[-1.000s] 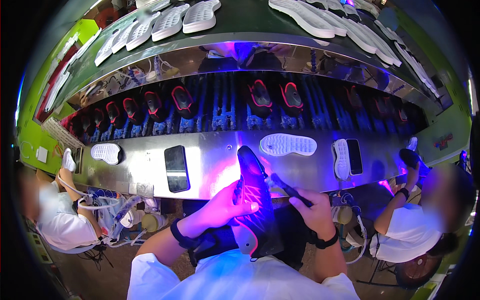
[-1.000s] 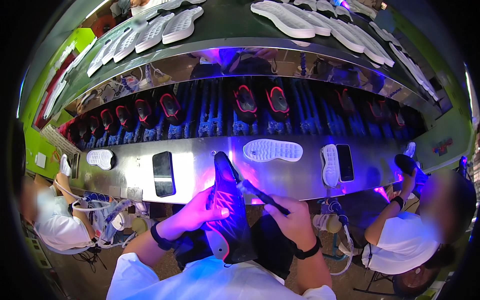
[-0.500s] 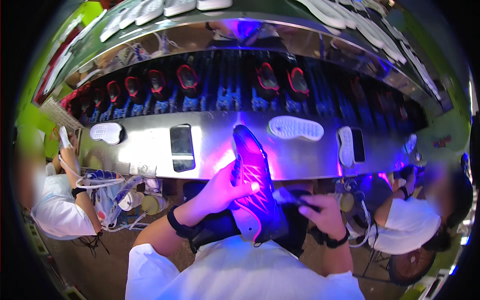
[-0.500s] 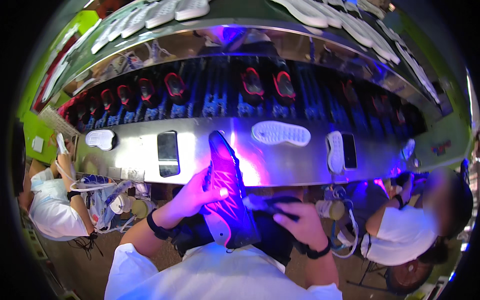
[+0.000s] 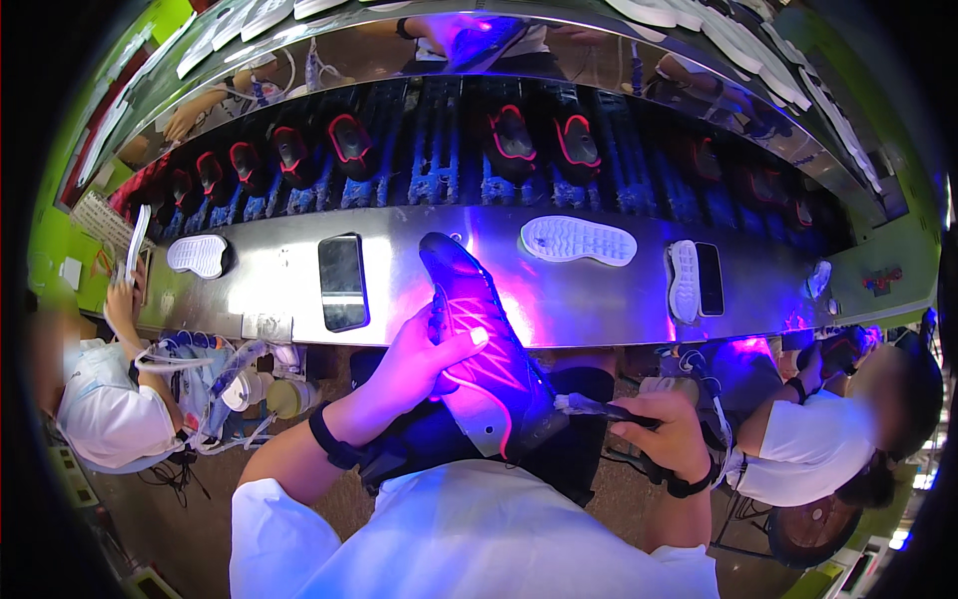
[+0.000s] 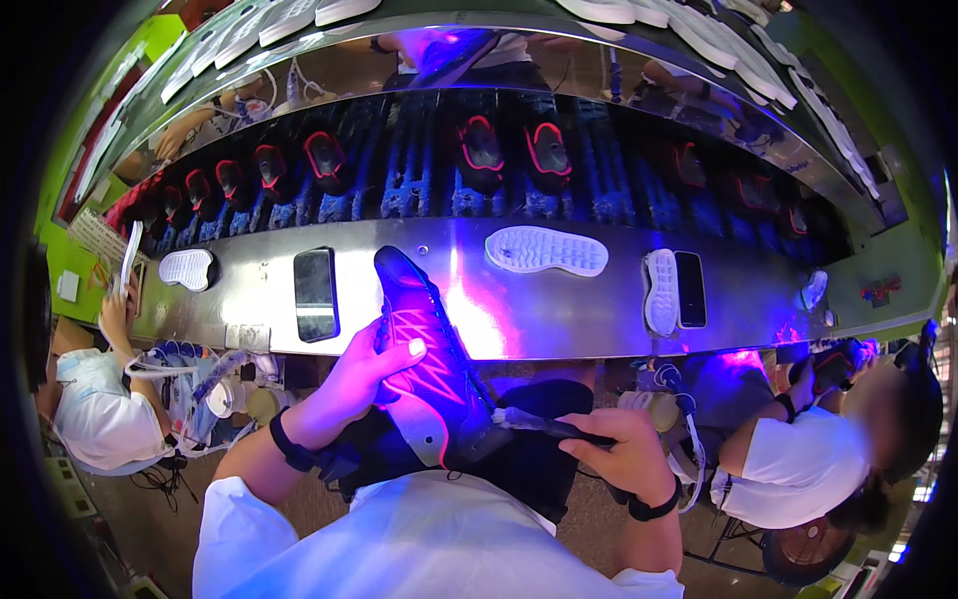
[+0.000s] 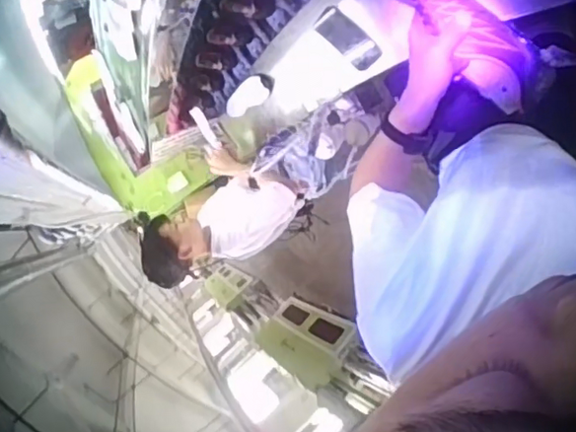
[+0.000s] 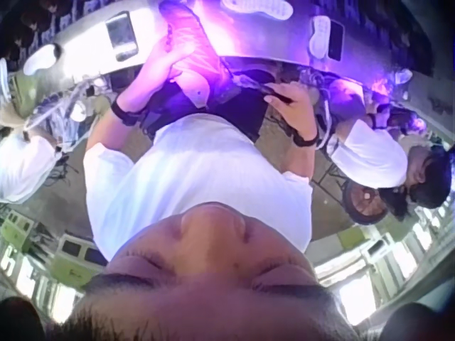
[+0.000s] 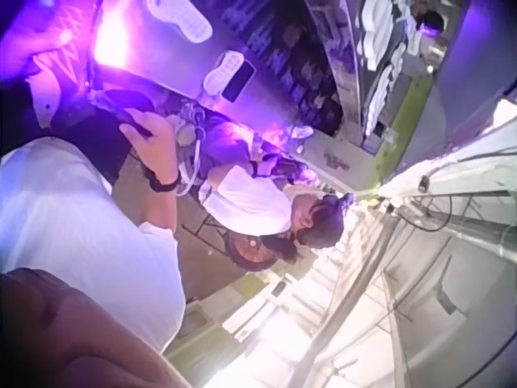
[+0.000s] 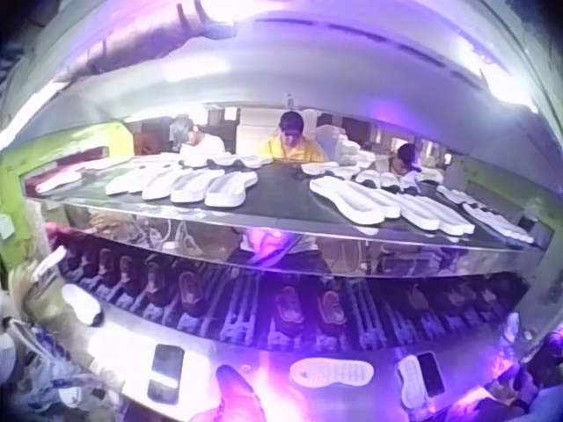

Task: The recorder is assembling shoe components, specifically applying adhesive or inspecting the connection between the shoe upper and the outsole using a blue light device.

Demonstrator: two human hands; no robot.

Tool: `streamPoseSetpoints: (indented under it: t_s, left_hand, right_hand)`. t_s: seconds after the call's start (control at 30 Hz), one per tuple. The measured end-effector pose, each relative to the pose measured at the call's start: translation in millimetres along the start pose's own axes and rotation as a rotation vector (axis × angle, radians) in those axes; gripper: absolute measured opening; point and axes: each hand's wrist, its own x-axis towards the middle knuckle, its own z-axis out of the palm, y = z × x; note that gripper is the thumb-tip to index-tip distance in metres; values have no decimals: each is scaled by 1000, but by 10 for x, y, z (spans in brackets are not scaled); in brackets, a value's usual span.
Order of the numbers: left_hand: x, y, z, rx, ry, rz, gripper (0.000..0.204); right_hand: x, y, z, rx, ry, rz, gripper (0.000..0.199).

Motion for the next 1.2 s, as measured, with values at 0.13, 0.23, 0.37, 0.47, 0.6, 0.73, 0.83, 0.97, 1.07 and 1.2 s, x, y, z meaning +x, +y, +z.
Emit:
streamPoseSetpoints:
  t_s: [0.13, 0.23, 0.37, 0.47, 0.6, 0.73, 0.83, 0.97, 1.07, 1.2]
  left_hand:
    - [72, -9, 87, -67, 21, -35, 54]
    - [74, 95, 134, -105, -7, -135, 49]
    - [52, 210, 106, -148, -118, -363, 46]
    - [24, 56, 90, -345, -121, -364, 45]
    - [-130, 142, 248, -549, -120, -334, 47]
    - [-221, 42, 220, -737, -225, -364, 45]
    - [-271, 6, 197, -863, -333, -352, 42]
    - [-293, -300, 27, -1016, -371, -518, 44]
    - [-332, -274, 15, -1149, -408, -685, 57]
    - [-339, -373, -29, -1387, -414, -835, 68]
  right_hand:
    - [-18, 32, -82, -56, 11, -5, 33]
    - [33, 18, -135, -60, 86, -74, 34]
    - [76, -73, -245, -166, 150, -132, 37]
    - [169, -238, -315, -214, 184, -209, 39]
    - [235, -401, -369, -248, 203, -279, 43]
    - [306, -575, -389, -251, 195, -311, 43]
    - [393, -689, -387, -297, 180, -341, 42]
    - [566, -809, -326, -280, 152, -392, 40]
    - [667, -787, -308, -299, 142, -408, 39]
    - [830, -736, -229, -246, 115, -416, 38]
